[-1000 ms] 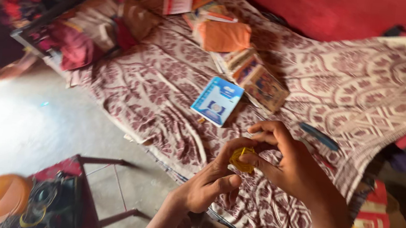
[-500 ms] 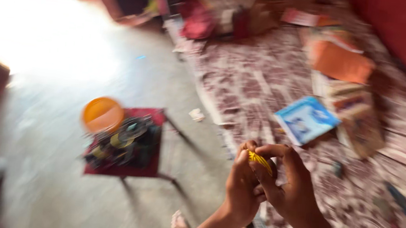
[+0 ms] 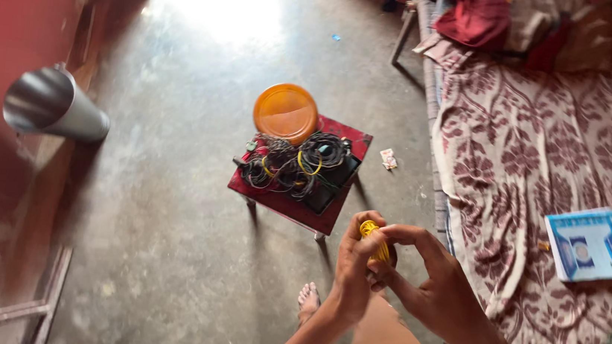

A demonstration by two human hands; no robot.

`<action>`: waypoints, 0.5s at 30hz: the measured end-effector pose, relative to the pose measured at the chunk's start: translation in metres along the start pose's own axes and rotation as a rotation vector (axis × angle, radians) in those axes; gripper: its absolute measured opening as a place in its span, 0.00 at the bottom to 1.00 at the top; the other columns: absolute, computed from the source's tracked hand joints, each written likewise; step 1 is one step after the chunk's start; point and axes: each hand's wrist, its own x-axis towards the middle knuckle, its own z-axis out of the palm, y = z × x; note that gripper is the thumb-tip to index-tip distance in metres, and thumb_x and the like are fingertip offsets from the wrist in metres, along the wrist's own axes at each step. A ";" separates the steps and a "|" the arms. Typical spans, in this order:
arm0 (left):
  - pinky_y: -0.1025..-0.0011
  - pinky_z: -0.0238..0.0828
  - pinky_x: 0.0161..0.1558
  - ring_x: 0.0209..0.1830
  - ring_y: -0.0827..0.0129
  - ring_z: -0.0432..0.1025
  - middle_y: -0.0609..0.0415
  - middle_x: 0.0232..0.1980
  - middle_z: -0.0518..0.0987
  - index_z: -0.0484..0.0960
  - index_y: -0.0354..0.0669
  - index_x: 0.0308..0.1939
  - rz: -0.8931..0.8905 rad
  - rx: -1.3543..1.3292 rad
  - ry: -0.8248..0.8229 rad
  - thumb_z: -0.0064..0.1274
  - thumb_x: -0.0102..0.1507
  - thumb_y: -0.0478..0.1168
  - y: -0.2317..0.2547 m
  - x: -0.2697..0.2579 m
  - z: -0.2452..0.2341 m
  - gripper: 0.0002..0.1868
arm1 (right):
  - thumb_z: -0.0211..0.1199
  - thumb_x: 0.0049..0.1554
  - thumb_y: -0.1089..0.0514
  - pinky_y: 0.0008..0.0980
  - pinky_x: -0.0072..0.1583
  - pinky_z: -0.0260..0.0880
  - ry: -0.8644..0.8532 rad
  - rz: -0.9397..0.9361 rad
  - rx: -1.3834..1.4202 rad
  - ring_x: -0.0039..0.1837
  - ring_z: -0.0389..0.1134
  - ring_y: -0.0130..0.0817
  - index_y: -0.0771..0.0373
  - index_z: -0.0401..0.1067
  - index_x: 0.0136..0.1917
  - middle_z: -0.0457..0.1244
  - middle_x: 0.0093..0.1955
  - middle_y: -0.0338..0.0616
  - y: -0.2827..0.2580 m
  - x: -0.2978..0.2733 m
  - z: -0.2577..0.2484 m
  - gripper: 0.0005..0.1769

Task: The person picks up various small items from a bed, including a pink packet, a yellow object, a book, a comb, and a brush, and places them on a nearby shelf. The person also flips through the pages of a book and a notebook.

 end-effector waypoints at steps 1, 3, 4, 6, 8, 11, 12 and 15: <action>0.82 0.52 0.22 0.23 0.82 0.60 0.63 0.30 0.69 0.67 0.50 0.54 -0.008 0.073 0.020 0.52 0.66 0.43 -0.001 0.003 -0.011 0.15 | 0.74 0.48 0.59 0.36 0.57 0.74 -0.034 -0.001 -0.002 0.59 0.75 0.38 0.60 0.70 0.61 0.71 0.56 0.45 0.005 0.009 0.004 0.28; 0.79 0.62 0.32 0.34 0.81 0.64 0.61 0.38 0.71 0.67 0.43 0.54 0.169 0.263 0.012 0.55 0.71 0.39 0.000 0.015 -0.033 0.13 | 0.73 0.47 0.61 0.34 0.54 0.76 -0.114 0.032 0.024 0.58 0.77 0.37 0.59 0.70 0.61 0.72 0.55 0.43 0.016 0.029 0.015 0.28; 0.78 0.66 0.37 0.39 0.80 0.67 0.61 0.42 0.73 0.67 0.39 0.54 0.249 0.362 0.008 0.57 0.74 0.37 -0.001 0.020 -0.042 0.13 | 0.73 0.47 0.62 0.34 0.52 0.77 -0.157 0.072 0.046 0.57 0.78 0.36 0.58 0.70 0.61 0.73 0.54 0.42 0.022 0.041 0.020 0.29; 0.79 0.71 0.37 0.39 0.80 0.72 0.59 0.42 0.77 0.69 0.39 0.56 0.277 0.502 0.137 0.58 0.70 0.37 0.003 0.031 -0.055 0.15 | 0.73 0.48 0.62 0.33 0.52 0.79 -0.220 0.047 0.096 0.56 0.78 0.35 0.57 0.69 0.62 0.73 0.54 0.41 0.035 0.066 0.029 0.29; 0.78 0.71 0.34 0.35 0.78 0.73 0.57 0.40 0.78 0.70 0.40 0.58 0.224 0.578 0.282 0.60 0.66 0.38 0.010 0.044 -0.062 0.20 | 0.74 0.50 0.61 0.32 0.57 0.79 -0.261 -0.073 0.156 0.57 0.77 0.35 0.57 0.69 0.62 0.72 0.56 0.42 0.046 0.091 0.038 0.27; 0.74 0.69 0.30 0.30 0.74 0.72 0.54 0.36 0.77 0.68 0.42 0.58 0.100 0.645 0.472 0.65 0.59 0.42 0.037 0.072 -0.068 0.28 | 0.74 0.48 0.62 0.36 0.61 0.73 -0.324 -0.124 0.110 0.59 0.73 0.37 0.59 0.69 0.64 0.69 0.60 0.46 0.061 0.126 0.037 0.30; 0.72 0.72 0.31 0.32 0.72 0.74 0.53 0.37 0.78 0.68 0.41 0.56 0.115 0.692 0.511 0.67 0.57 0.44 0.045 0.081 -0.068 0.30 | 0.72 0.51 0.62 0.37 0.62 0.73 -0.303 -0.153 0.121 0.61 0.72 0.38 0.59 0.69 0.64 0.68 0.62 0.46 0.066 0.137 0.035 0.29; 0.64 0.74 0.40 0.40 0.62 0.76 0.47 0.42 0.78 0.71 0.38 0.53 0.343 1.091 0.528 0.70 0.55 0.53 0.070 0.115 -0.078 0.33 | 0.69 0.55 0.61 0.38 0.63 0.71 -0.243 -0.219 0.139 0.65 0.70 0.39 0.61 0.69 0.65 0.67 0.65 0.47 0.082 0.179 0.032 0.25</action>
